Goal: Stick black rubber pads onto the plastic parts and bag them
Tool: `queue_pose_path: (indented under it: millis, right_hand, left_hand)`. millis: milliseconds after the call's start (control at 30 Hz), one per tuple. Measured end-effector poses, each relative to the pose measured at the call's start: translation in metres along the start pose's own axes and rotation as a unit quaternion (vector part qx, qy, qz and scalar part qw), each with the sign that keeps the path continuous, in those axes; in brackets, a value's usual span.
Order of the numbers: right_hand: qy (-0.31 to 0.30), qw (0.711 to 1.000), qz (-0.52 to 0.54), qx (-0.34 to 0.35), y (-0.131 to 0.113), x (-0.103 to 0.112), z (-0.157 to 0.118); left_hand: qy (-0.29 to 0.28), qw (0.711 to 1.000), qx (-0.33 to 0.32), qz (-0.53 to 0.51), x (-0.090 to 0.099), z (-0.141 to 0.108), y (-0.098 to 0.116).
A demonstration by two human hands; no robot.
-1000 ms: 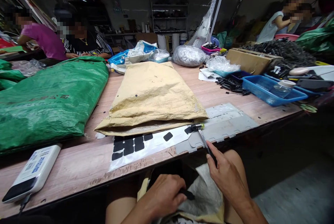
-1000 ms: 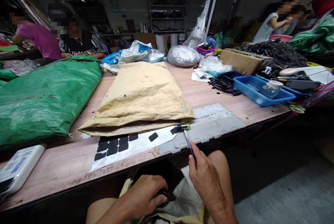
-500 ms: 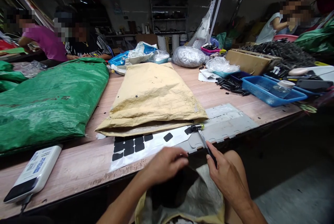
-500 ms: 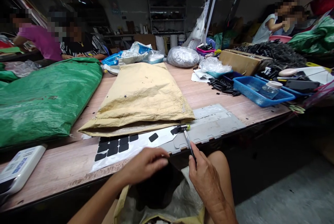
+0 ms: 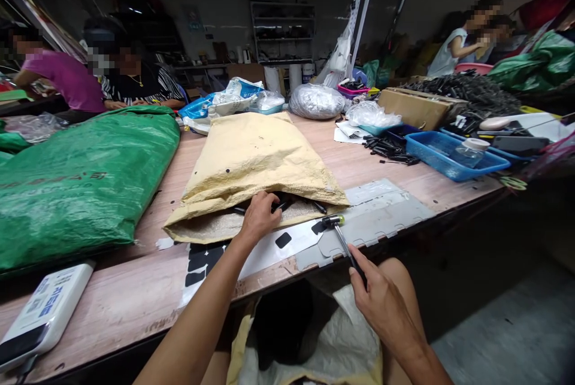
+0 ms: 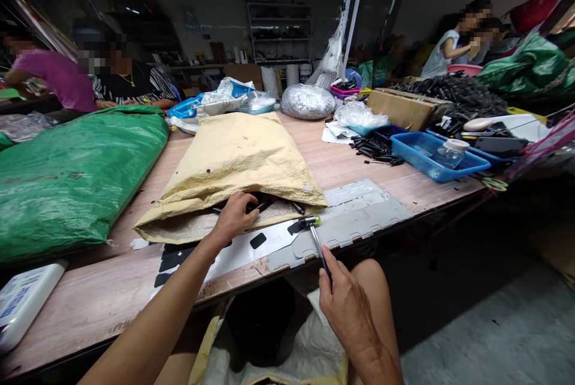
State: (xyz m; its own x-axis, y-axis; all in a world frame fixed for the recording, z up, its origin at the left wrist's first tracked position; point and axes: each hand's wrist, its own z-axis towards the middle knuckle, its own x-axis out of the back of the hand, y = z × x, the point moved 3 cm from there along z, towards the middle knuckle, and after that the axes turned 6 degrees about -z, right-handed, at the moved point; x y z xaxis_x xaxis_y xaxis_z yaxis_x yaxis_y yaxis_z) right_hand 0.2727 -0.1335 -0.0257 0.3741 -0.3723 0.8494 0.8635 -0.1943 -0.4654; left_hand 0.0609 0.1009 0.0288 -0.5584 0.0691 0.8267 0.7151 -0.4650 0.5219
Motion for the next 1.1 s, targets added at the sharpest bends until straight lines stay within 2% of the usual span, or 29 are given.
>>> queue_pose_path:
  millis: [167, 333, 433, 567, 733, 867, 1000, 1100]
  right_hand:
    - [0.002, 1.000, 0.005, 0.001, -0.001, 0.001, 0.000]
    - [-0.005, 1.000, 0.006, -0.005, -0.001, 0.002, 0.001]
    - [-0.005, 1.000, 0.008, -0.004, 0.000, 0.001, 0.000]
    - [0.013, 1.000, 0.006, -0.001, 0.001, 0.001, 0.000]
    - [0.006, 1.000, 0.008, 0.001, 0.000, 0.001, 0.001]
    - [0.018, 1.000, 0.021, 0.006, 0.000, 0.002, 0.001]
    - [0.015, 0.999, 0.034, 0.002, 0.000, 0.002, 0.001]
    - [0.008, 0.998, 0.054, -0.011, 0.002, 0.000, 0.002]
  left_hand:
    - [0.030, 0.999, -0.001, 0.034, -0.006, -0.008, 0.000]
    - [0.009, 0.999, -0.045, 0.010, -0.002, -0.029, 0.001]
    - [0.005, 0.999, -0.049, -0.001, 0.001, -0.040, 0.002]
    - [0.009, 1.000, -0.005, -0.026, -0.005, -0.039, -0.003]
    - [0.018, 0.997, 0.059, -0.047, -0.010, -0.032, -0.006]
    - [0.020, 0.995, 0.028, -0.095, -0.004, -0.046, 0.001]
    - [-0.033, 0.989, -0.012, -0.142, -0.002, -0.070, 0.009]
    - [-0.040, 0.987, -0.021, -0.152, -0.005, -0.081, 0.012]
